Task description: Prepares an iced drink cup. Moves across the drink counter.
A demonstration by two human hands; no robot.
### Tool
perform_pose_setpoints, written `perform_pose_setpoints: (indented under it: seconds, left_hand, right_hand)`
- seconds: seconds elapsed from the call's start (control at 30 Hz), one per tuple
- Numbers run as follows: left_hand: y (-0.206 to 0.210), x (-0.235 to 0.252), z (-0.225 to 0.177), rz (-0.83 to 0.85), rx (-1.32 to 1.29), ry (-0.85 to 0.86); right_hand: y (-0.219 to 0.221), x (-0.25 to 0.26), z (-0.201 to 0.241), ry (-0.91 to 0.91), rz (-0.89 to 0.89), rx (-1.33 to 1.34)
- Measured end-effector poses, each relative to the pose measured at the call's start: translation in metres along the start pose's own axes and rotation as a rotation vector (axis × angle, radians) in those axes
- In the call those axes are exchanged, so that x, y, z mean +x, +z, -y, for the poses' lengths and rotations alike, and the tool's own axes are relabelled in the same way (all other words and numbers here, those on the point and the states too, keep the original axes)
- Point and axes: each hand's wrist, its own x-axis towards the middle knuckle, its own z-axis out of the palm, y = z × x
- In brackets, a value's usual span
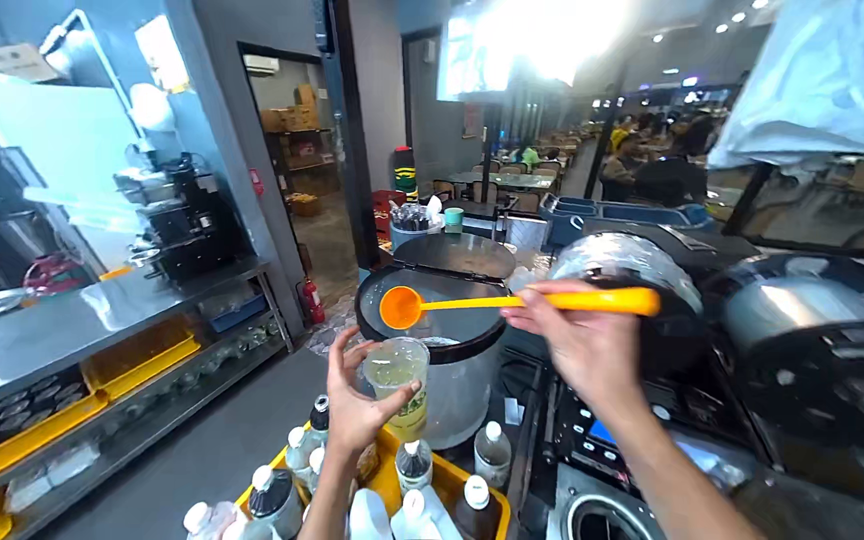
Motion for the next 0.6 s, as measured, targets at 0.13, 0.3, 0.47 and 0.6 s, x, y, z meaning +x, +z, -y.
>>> perform_pose_setpoints:
  seconds: [0.13, 0.3, 0.47, 0.6]
  left_hand:
    - [0.003, 0.01, -0.039, 0.1, -0.123, 0.036]
    - [0.01, 0.021, -0.087, 0.204, -0.21, 0.088]
    - [0.024, 0.02, -0.127, 0.348, -0.265, 0.193]
    - [0.039, 0.018, -0.149, 0.566, -0.423, 0.216]
  right_hand:
    - [0.032, 0.0, -0.058, 0.173, 0.111, -0.084]
    - [0.042, -0.008, -0.093, 0.424, 0.262, -0.255]
    - [-0.016, -0.08, -0.05, 0.601, 0.142, -0.1]
    - [-0.123, -0.202, -0.005, 0.88, 0.172, 0.035]
